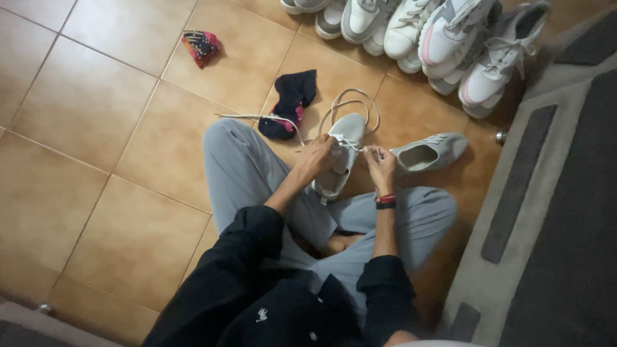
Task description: The person sits on the floor and laces a white sneaker by threading the laces through the eyelets and tying them. A dark sock and a small colorful pouch are visible nearby.
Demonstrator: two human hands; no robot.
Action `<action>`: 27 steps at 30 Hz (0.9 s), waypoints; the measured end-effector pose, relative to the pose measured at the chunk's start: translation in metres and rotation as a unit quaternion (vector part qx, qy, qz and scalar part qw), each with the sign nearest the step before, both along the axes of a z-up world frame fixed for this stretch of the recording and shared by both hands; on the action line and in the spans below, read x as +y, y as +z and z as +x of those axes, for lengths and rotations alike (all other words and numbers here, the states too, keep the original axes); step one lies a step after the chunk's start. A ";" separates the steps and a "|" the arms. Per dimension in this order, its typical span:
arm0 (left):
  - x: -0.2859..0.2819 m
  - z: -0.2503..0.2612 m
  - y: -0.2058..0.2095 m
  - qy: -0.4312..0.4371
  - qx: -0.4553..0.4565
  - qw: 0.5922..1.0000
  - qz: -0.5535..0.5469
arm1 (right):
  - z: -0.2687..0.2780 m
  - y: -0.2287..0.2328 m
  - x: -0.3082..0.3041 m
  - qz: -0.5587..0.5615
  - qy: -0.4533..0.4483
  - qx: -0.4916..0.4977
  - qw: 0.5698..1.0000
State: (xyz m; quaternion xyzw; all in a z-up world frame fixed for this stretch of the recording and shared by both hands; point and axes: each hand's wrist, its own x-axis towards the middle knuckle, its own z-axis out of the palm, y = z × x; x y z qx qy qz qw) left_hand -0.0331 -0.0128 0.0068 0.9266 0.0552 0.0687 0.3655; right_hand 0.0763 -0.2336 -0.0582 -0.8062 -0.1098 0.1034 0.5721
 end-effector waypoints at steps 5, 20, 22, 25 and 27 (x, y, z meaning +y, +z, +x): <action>-0.005 -0.004 0.009 -0.015 -0.097 0.995 0.020 | -0.007 0.063 -0.002 -0.013 -0.013 -0.040 0.999; -0.057 0.055 -0.003 -0.074 -0.017 0.997 -0.004 | -0.061 0.375 0.042 0.223 0.198 -0.138 0.944; -0.054 0.060 -0.010 -0.081 -0.109 0.991 -0.004 | -0.059 0.392 0.049 0.232 0.235 -0.149 0.932; -0.045 0.063 -0.006 -0.063 -0.043 0.997 0.009 | -0.055 0.411 0.057 0.201 0.248 -0.202 0.926; -0.037 0.063 0.010 -0.055 -0.042 0.997 -0.013 | -0.052 0.421 0.060 0.145 0.237 -0.275 0.920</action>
